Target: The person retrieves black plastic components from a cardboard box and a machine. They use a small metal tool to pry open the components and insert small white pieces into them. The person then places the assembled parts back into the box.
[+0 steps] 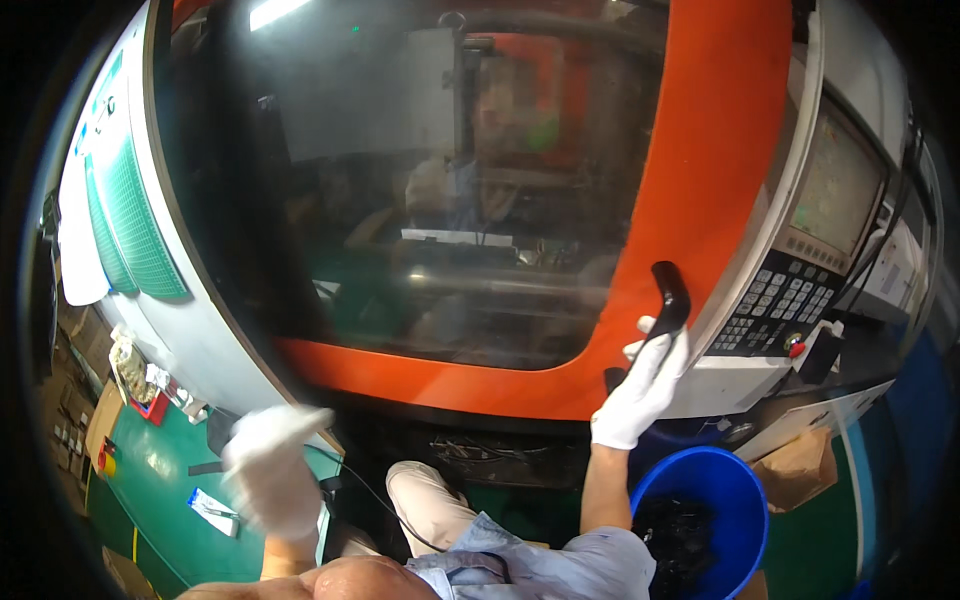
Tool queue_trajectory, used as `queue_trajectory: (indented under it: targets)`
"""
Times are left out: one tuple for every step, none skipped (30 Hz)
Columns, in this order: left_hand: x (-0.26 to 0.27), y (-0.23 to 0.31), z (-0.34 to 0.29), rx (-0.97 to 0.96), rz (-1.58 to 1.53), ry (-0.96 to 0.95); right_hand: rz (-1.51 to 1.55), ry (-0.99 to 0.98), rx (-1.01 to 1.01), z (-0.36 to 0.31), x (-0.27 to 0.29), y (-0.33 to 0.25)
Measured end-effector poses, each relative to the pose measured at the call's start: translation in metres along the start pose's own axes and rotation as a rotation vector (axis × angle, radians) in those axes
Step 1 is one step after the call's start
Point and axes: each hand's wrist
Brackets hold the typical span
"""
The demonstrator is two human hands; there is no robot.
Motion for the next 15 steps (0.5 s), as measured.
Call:
queue_trajectory:
  targets:
    - [-0.024,-0.009,0.009,0.13,-0.175,-0.037,-0.017,-0.031,0.01,-0.003,0.001,-0.001]
    - [-0.047,-0.01,0.018,0.364,-0.538,-0.048,0.032,-0.071,-0.023,-0.009,-0.002,0.003]
    - [-0.056,-0.017,0.028,0.438,-0.593,-0.16,0.072,-0.14,-0.009,-0.021,-0.01,0.003]
    - [-0.073,-0.023,0.037,0.517,-0.611,-0.183,0.099,-0.199,0.021,-0.03,-0.015,0.002]
    - [-0.085,-0.027,0.043,0.536,-0.644,-0.181,0.208,-0.292,-0.006,-0.042,-0.024,0.002]
    - [-0.096,-0.032,0.051,0.543,-0.697,-0.181,0.306,-0.377,-0.016,-0.049,-0.029,-0.001]
    - [-0.107,-0.038,0.058,0.548,-0.705,-0.173,0.201,-0.489,-0.058,-0.052,-0.027,-0.012]
    - [-0.116,-0.044,0.065,0.554,-0.713,-0.164,-0.025,-0.544,0.129,-0.051,-0.025,-0.002]
    - [-0.122,-0.05,0.069,0.568,-0.717,-0.16,-0.185,-0.512,0.51,-0.033,-0.029,-0.009]
    - [-0.122,-0.053,0.074,0.666,-0.697,-0.182,-0.346,-0.465,0.886,-0.015,-0.036,-0.019]
    - [-0.126,-0.056,0.079,0.757,-0.697,-0.211,-0.138,-0.526,0.595,-0.008,-0.041,-0.026]
    - [-0.124,-0.057,0.083,0.848,-0.682,-0.234,0.119,-0.514,0.305,-0.005,-0.048,-0.036]
    - [-0.12,-0.062,0.082,0.866,-0.524,-0.117,-0.029,-0.34,0.561,0.012,-0.064,-0.036]
    - [-0.117,-0.069,0.08,0.921,-0.534,0.041,-0.131,-0.279,0.681,0.035,-0.079,-0.041]
    - [-0.114,-0.075,0.078,0.95,-0.536,0.142,-0.095,-0.271,0.644,0.054,-0.098,-0.039]
Point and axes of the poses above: each hand's wrist, its own z-axis towards the middle knuckle, its own x-axis out of the back of the hand, y = z × x, and after that the axes turned 5 degrees about -z, right-handed
